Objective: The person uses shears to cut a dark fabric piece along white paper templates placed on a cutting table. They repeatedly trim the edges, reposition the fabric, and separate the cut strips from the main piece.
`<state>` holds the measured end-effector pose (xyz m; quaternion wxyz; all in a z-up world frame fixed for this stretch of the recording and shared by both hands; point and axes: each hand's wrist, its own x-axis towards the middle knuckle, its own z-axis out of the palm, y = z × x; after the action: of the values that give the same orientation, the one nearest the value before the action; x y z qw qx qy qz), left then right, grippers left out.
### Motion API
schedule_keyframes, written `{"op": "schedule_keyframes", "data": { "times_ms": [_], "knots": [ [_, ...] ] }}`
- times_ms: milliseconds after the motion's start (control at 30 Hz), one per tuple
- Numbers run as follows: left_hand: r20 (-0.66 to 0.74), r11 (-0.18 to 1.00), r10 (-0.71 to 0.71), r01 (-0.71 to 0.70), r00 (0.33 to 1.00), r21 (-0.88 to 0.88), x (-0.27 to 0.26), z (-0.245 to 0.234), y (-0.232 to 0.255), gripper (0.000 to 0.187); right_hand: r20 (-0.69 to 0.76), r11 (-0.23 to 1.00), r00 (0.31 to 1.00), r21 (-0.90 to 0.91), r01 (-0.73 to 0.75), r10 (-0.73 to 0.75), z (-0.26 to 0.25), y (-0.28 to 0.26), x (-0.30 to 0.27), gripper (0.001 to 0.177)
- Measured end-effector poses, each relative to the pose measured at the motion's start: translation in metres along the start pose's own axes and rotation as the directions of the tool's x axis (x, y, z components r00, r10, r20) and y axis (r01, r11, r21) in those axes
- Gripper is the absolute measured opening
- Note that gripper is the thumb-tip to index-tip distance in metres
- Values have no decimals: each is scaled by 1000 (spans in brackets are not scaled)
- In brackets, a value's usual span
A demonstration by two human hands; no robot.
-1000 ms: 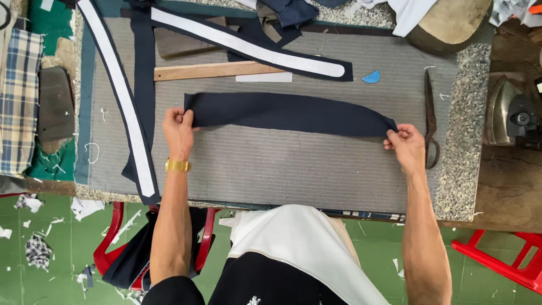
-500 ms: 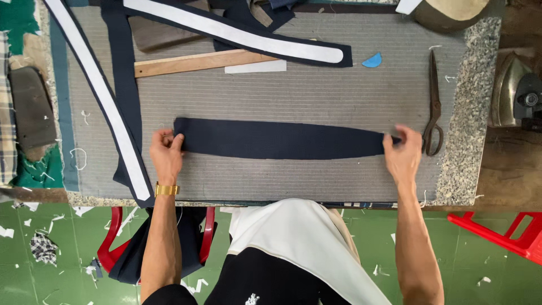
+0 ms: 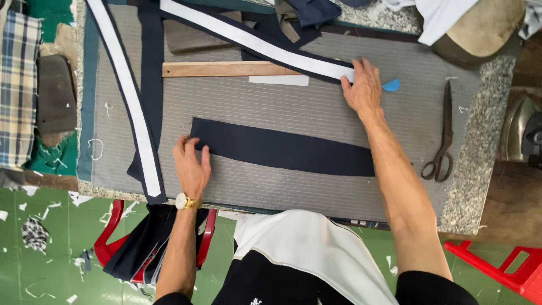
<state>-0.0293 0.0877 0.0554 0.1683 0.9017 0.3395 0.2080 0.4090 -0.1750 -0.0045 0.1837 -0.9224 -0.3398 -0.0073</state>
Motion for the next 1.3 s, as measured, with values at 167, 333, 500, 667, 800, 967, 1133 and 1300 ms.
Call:
{"op": "schedule_keyframes", "data": {
  "times_ms": [167, 333, 500, 667, 800, 967, 1133, 1300],
  "knots": [
    [-55, 1000, -9, 7, 998, -30, -30, 2, -2, 21, 151, 992, 983, -88, -95, 108, 16, 21, 14, 54],
    [35, 948, -112, 118, 993, -295, -39, 8, 40, 15, 389, 918, 894, 225, -326, 222, -68, -47, -13, 41],
    [527, 21, 0, 527, 850, -850, -26, 39, 96, 59, 602, 659, 730, 697, -282, -324, -126, -103, -94, 22],
    [631, -475, -58, 535, 774, -699, 16, 56, 121, 56, 770, 704, 484, 610, -365, -416, -124, -75, -170, 35],
    [555, -537, -324, 334, 766, -775, 18, 103, 40, 11, 862, 756, 451, 452, -474, -233, -171, -54, -201, 36],
    [491, -369, -429, 348, 759, -861, 16, 57, -5, 6, 897, 688, 435, 264, -676, 83, -183, 8, -238, 25],
    [526, -251, -527, 469, 668, -847, -7, 14, 7, 5, 902, 662, 400, 203, -721, 160, -170, 30, -262, 17],
    [515, -137, -679, 599, 523, -789, -23, -2, 19, 16, 836, 637, 498, 258, -727, 229, -175, 24, -258, 18]
  ]
}}
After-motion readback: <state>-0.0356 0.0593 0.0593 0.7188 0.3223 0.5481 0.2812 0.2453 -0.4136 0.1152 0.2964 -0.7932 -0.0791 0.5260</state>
